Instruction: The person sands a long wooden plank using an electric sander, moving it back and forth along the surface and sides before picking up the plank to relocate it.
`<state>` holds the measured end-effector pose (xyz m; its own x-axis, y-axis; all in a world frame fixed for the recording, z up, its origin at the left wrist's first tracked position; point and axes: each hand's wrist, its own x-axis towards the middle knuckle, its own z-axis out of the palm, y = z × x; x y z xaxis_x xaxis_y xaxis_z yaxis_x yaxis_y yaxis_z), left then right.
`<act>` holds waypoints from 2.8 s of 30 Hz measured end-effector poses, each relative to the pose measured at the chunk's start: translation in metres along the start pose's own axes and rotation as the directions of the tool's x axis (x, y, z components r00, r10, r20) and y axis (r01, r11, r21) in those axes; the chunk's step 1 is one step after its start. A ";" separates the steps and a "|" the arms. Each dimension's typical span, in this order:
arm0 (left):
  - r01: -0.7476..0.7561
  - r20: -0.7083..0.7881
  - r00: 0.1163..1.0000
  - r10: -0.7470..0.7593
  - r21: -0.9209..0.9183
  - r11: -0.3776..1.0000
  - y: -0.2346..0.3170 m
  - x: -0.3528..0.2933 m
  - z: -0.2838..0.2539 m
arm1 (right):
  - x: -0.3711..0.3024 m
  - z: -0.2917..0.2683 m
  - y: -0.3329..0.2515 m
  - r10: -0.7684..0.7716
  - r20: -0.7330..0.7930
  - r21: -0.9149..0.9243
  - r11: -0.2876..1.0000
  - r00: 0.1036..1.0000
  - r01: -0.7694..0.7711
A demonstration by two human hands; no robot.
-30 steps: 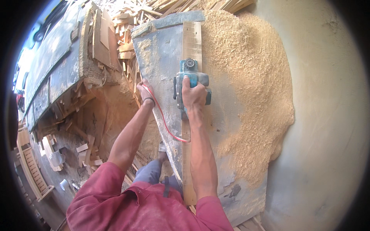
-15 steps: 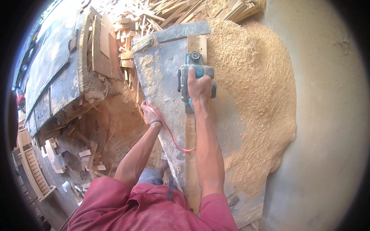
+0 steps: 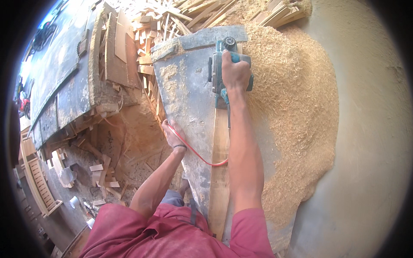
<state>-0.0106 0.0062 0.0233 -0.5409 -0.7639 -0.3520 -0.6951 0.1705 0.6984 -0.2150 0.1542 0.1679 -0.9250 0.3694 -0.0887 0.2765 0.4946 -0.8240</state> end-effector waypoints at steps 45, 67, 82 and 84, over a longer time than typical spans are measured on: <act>0.043 0.011 0.999 -0.045 0.108 0.993 0.000 0.005 -0.002 | 0.100 0.016 -0.024 0.010 0.108 0.123 0.992 0.994 -0.024; -0.123 0.118 0.981 0.151 -0.217 0.968 -0.042 0.018 0.033 | -0.098 -0.068 0.046 0.093 0.123 0.079 0.992 0.988 -0.103; 0.316 0.579 0.782 -0.230 -0.050 0.947 -0.448 0.000 -0.145 | -0.285 -0.108 0.122 0.169 0.126 0.138 0.973 0.978 -0.186; 0.288 0.536 0.799 -0.271 0.054 0.956 -0.468 -0.032 -0.178 | -0.316 -0.120 0.137 0.230 0.134 0.142 0.958 0.964 -0.248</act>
<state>0.4168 -0.1600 -0.1815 -0.4977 -0.3229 -0.8050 -0.8462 -0.0230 0.5324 0.1468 0.1995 0.1499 -0.8630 0.3644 -0.3498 0.4576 0.2707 -0.8470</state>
